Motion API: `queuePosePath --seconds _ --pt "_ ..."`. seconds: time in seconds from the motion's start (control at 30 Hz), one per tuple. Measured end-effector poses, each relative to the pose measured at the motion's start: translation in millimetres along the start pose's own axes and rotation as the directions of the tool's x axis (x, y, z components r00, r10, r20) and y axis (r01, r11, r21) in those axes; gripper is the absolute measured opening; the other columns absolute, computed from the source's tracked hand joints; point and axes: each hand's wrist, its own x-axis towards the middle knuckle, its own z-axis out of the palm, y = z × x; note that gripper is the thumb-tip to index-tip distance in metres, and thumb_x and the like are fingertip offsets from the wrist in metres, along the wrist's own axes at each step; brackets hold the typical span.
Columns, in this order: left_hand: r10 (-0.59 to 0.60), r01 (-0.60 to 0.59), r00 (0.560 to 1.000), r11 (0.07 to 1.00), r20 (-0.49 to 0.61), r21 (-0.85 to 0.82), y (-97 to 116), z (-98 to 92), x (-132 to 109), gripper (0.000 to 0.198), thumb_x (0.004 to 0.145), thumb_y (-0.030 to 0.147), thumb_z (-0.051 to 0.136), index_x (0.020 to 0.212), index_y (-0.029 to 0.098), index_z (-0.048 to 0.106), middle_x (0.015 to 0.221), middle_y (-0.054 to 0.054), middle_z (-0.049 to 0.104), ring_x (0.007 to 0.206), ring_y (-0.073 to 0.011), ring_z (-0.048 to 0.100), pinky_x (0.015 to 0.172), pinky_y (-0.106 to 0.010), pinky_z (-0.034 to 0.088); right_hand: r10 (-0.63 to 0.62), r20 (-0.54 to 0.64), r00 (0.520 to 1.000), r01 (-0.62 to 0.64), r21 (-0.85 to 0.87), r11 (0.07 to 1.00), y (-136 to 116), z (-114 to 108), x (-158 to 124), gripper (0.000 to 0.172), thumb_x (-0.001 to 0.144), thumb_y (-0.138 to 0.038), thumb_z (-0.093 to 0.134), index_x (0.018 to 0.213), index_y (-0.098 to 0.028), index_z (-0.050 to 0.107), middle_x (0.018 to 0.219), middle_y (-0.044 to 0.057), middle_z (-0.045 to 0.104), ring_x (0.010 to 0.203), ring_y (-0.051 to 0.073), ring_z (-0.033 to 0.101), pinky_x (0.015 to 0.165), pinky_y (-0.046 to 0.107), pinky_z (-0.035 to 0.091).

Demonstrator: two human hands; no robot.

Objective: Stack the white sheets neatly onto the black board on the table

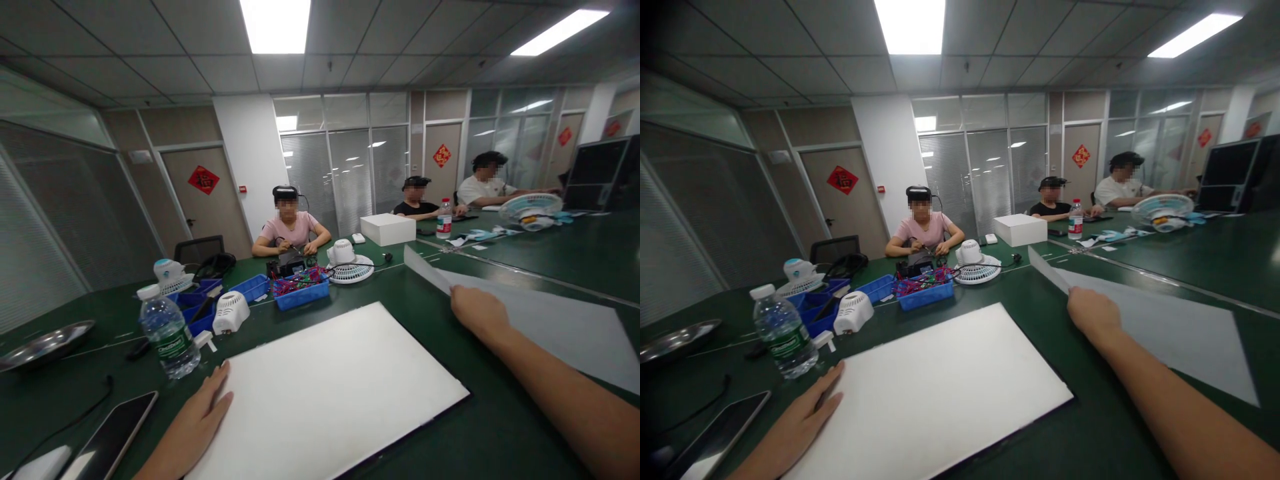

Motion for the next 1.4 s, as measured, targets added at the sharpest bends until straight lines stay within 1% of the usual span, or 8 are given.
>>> queuePosePath --seconds 0.17,0.27,0.43,0.5,0.77,1.0,1.23,1.4 --pt "0.016 -0.016 1.000 1.000 -0.006 -0.004 -3.7 -2.0 -1.2 0.073 0.088 0.052 0.042 0.149 0.012 0.042 0.155 -0.010 0.039 0.143 -0.0280 0.035 0.120 -0.047 0.020 -0.274 -0.156 0.949 0.275 -0.012 0.961 -51.5 -26.7 -31.8 0.060 0.101 -0.041 0.017 0.095 -0.012 0.069 0.083 0.020 0.070 0.074 0.030 0.067 0.068 0.039 0.045" --pt "0.013 -0.013 1.000 1.000 -0.007 -0.011 -3.2 -3.4 -1.4 0.071 0.089 0.051 0.040 0.148 0.012 0.044 0.155 -0.008 0.040 0.144 -0.0262 0.034 0.120 -0.046 0.020 -0.558 -0.142 0.818 0.565 0.013 0.825 -87.7 -34.6 -62.3 0.049 0.101 -0.041 0.026 0.094 -0.018 0.068 0.082 0.011 0.071 0.072 0.021 0.066 0.069 0.032 0.042" --pt "-0.026 0.026 1.000 0.999 0.009 -0.046 4.4 -6.9 -3.4 0.075 0.091 0.058 0.031 0.147 0.010 0.044 0.154 -0.009 0.041 0.144 -0.0263 0.033 0.121 -0.045 0.018 -0.956 -0.161 0.245 0.969 0.057 0.238 -143.3 -40.9 -118.2 0.033 0.096 -0.027 0.035 0.075 -0.019 0.059 0.063 0.003 0.061 0.054 0.013 0.051 0.057 0.030 0.029" --pt "-0.048 0.050 0.999 0.995 0.021 -0.084 7.4 -9.3 -4.5 0.079 0.091 0.063 0.028 0.147 0.010 0.044 0.155 -0.009 0.041 0.145 -0.0272 0.032 0.121 -0.046 0.018 -0.975 -0.188 0.120 0.992 0.067 0.109 -157.6 -43.0 -136.0 0.028 0.095 -0.027 0.039 0.074 -0.020 0.056 0.061 0.002 0.059 0.053 0.013 0.047 0.055 0.031 0.024" --pt "-0.092 0.099 0.994 0.985 0.055 -0.143 10.6 -14.0 -2.8 0.085 0.085 0.067 0.042 0.149 0.011 0.042 0.157 -0.010 0.035 0.146 -0.0299 0.028 0.121 -0.049 0.018 -0.974 -0.224 0.039 0.990 0.139 0.008 -178.4 -46.0 -168.5 0.035 0.094 -0.049 0.051 0.074 -0.020 0.056 0.064 0.000 0.057 0.056 0.014 0.046 0.052 0.033 0.022" --pt "-0.041 0.041 0.999 0.999 0.024 -0.014 4.6 -7.6 -0.2 0.082 0.079 0.050 0.055 0.149 0.010 0.040 0.156 -0.012 0.037 0.144 -0.0315 0.034 0.119 -0.049 0.027 -0.971 -0.186 0.152 0.964 0.246 0.104 -189.7 -49.5 -177.5 0.038 0.085 -0.059 0.065 0.083 -0.020 0.063 0.079 0.002 0.061 0.070 0.018 0.054 0.058 0.032 0.032" --pt "-0.008 0.010 1.000 0.998 0.021 -0.066 -2.5 -4.8 0.4 0.074 0.079 0.034 0.046 0.149 0.009 0.040 0.157 -0.008 0.037 0.145 -0.0265 0.033 0.120 -0.046 0.019 -0.957 -0.290 -0.011 0.920 0.373 -0.124 -178.6 -48.2 -162.0 0.024 0.099 -0.036 0.050 0.110 -0.019 0.064 0.120 0.008 0.065 0.112 0.023 0.059 0.089 0.035 0.045" --pt "0.015 -0.015 1.000 0.999 0.004 -0.046 -5.2 -2.0 2.1 0.072 0.082 0.034 0.042 0.148 0.005 0.041 0.157 -0.008 0.038 0.145 -0.0242 0.035 0.121 -0.042 0.016 -0.974 -0.224 0.036 0.892 0.447 -0.070 -171.7 -39.7 -156.5 0.045 0.092 -0.054 0.055 0.119 -0.018 0.062 0.126 0.011 0.064 0.124 0.031 0.054 0.097 0.044 0.043"
